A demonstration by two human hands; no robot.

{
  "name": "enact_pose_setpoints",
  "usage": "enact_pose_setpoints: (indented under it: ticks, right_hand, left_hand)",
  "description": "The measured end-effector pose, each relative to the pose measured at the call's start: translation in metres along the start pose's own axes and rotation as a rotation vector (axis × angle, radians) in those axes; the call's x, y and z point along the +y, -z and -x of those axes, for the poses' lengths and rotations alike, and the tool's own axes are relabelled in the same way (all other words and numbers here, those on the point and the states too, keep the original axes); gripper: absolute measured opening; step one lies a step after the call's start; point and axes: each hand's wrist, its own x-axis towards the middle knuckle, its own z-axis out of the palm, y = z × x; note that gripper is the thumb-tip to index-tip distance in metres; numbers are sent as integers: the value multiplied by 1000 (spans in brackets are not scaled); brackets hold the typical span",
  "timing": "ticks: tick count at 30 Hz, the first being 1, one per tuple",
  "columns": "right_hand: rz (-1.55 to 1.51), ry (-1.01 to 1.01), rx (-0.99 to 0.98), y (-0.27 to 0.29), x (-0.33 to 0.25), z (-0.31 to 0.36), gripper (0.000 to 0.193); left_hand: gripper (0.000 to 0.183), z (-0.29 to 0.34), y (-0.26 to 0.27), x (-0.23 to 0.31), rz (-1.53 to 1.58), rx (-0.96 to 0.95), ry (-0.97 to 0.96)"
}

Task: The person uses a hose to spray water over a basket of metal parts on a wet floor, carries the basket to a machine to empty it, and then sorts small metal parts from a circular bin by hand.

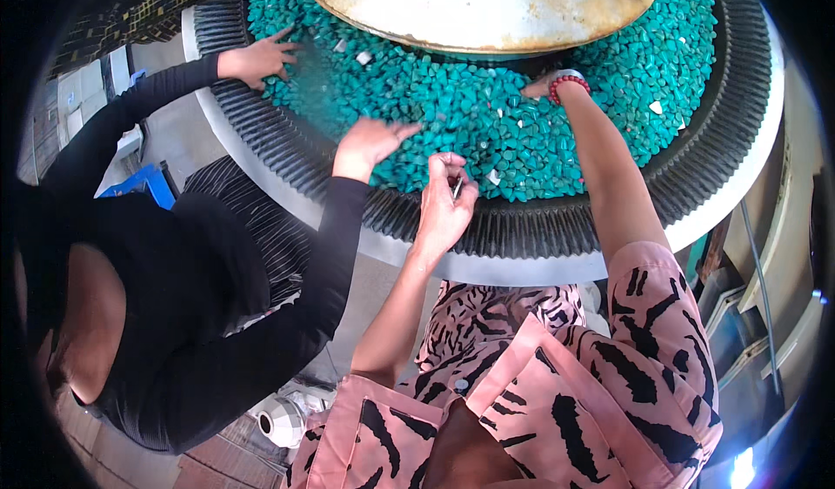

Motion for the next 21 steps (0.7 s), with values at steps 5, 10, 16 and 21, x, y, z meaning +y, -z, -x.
enact_pose_setpoints:
  ticks: [5,10,16,21]
  right_hand:
    - [27,-138,-206,19,-3,69,70]
    - [-278,12,-455,9,32,104,68]
    - [-1027,404,-807,-31,42,114,47]
    - [-1364,577,-615,-39,7,151,47]
  left_hand:
    - [32,13,19,12,-189,-73,-50]
    - [24,18,28,19,-16,-187,21]
    - [22,23,33,19,65,-226,45]
    - [18,26,33,28,-111,-31,-265]
